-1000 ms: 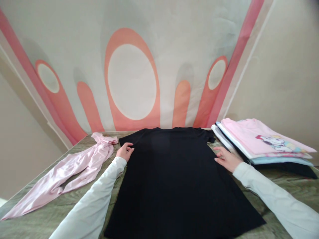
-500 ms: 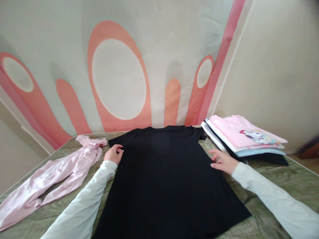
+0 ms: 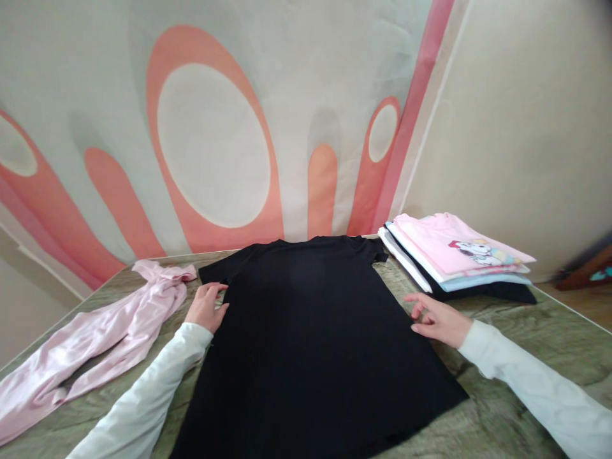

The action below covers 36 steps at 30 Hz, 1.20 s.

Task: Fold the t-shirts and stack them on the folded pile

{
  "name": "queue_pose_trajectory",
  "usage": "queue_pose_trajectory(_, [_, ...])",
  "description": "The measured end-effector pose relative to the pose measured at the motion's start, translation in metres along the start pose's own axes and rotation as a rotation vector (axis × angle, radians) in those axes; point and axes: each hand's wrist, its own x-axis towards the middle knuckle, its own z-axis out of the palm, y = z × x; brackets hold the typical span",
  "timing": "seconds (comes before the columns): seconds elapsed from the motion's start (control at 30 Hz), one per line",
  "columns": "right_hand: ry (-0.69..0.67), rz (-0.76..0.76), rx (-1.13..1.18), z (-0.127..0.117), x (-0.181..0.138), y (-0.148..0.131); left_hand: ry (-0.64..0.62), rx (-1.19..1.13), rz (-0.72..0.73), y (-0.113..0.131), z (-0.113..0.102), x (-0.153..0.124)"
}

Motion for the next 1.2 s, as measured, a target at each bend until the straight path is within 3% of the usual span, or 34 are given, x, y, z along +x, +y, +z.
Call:
queue_pose_trajectory(0.07, [0.056,-0.051,-0.103,-0.002,-0.004,-0.009,-0.029,0.083,0.156,0.024,-0.002,-0.013])
queue_pose_trajectory(0.2, [0.116,-0.252,-0.259,0.009,-0.022,-0.044,-0.289,0.072,0.400,0.091,0.001,-0.068])
queue_pose_trajectory(0.3, [-0.095,-0.467,-0.193,0.033,-0.043,-0.074,-0.397,0.046,0.536,0.134,-0.003,-0.112])
queue_pose_trajectory(0.4, [-0.280,-0.654,-0.153,0.057,-0.062,-0.094,-0.491,-0.102,0.657,0.157,-0.017,-0.133])
queue_pose_trajectory(0.5, [-0.313,-0.751,-0.220,0.068,-0.073,-0.105,-0.549,-0.236,0.704,0.167,-0.034,-0.134])
queue_pose_trajectory(0.63, [-0.293,-0.803,-0.310,0.065,-0.077,-0.109,-0.558,-0.204,0.735,0.173,-0.044,-0.131])
queue_pose_trajectory(0.97, [-0.280,-0.835,-0.381,0.065,-0.076,-0.106,-0.436,0.020,0.808,0.179,-0.033,-0.145])
queue_pose_trajectory(1.2, [-0.269,-0.791,-0.209,0.065,-0.070,-0.102,-0.295,0.043,0.825,0.186,-0.040,-0.139])
